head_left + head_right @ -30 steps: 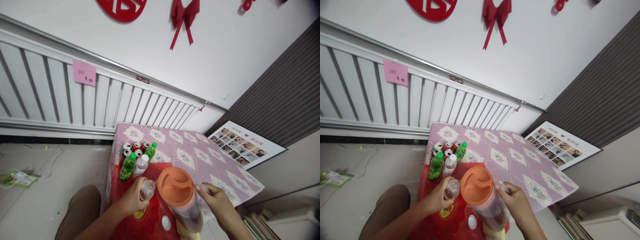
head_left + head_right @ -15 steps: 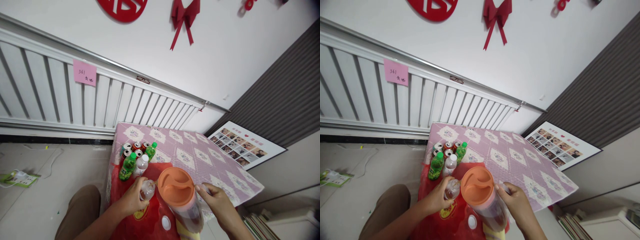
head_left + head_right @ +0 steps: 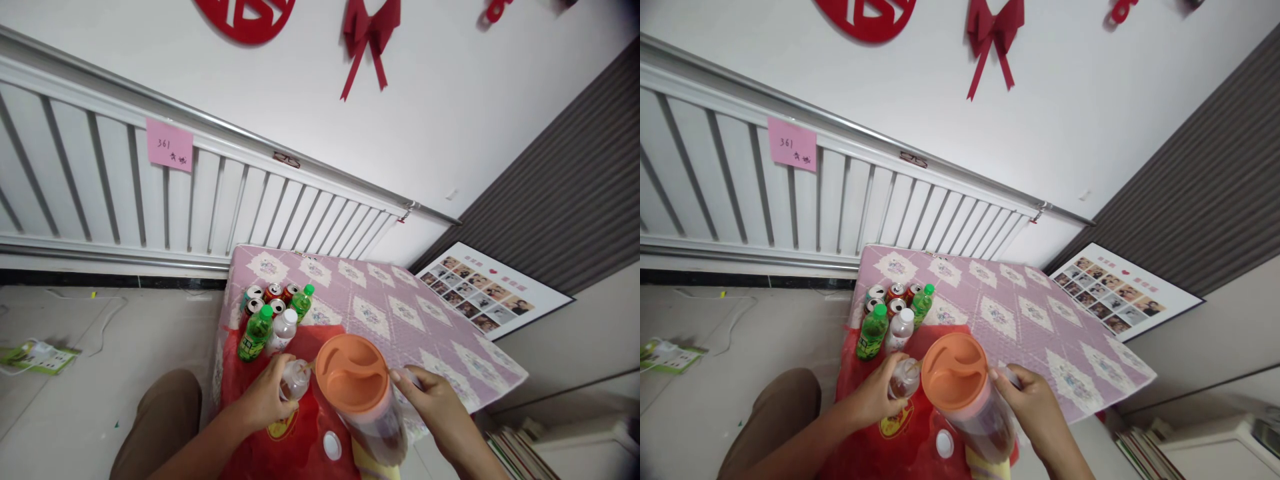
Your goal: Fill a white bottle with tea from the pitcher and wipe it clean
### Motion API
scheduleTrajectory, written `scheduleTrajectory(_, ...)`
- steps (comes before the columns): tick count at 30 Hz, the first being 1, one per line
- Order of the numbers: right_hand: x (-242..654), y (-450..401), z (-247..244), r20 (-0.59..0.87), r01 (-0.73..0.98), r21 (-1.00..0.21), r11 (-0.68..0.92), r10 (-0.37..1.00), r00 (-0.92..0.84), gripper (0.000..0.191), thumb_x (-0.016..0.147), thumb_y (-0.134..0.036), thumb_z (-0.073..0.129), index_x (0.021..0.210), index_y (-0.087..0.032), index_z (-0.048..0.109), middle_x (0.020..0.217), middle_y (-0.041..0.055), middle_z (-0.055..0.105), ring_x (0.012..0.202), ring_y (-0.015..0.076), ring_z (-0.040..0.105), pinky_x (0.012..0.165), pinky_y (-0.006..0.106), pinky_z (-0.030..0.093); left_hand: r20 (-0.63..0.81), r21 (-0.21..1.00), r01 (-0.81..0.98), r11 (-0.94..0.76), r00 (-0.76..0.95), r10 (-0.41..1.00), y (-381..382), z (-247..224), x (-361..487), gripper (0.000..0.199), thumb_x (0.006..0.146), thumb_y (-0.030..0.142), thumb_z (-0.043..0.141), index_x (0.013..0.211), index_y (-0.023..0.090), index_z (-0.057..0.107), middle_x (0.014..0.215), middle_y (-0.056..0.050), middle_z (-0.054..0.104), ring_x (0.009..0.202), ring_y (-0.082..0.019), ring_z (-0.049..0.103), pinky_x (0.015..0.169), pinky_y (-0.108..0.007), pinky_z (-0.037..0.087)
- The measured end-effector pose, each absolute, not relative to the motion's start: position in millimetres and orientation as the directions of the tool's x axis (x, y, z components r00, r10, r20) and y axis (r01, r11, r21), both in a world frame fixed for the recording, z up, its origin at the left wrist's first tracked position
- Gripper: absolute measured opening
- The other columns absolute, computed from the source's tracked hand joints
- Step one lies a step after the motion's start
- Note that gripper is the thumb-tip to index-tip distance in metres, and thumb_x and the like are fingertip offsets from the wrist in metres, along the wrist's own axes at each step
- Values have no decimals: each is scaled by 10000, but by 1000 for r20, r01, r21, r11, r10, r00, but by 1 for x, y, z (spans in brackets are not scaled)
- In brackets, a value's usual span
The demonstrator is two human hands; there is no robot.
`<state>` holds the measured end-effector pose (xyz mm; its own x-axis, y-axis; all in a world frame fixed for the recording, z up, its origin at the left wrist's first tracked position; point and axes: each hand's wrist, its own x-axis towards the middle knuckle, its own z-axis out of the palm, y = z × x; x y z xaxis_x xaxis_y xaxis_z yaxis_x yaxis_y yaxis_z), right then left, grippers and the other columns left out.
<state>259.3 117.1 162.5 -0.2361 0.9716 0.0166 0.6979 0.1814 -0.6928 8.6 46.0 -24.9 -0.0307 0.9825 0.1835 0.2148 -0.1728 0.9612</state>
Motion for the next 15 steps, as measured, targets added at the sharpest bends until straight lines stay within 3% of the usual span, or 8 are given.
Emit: scheduleTrajectory(15,257,115,167,26,699,-691,184,973,-231,425,704,-571,640,554,-224,445,575,-49,329,575,137,347,530,247,324,188,961,210,-177,-34,982,47,-29,8,755,619,50,697,1298,214,412,1321,-130,567,1185,-271,578,994,-378,468)
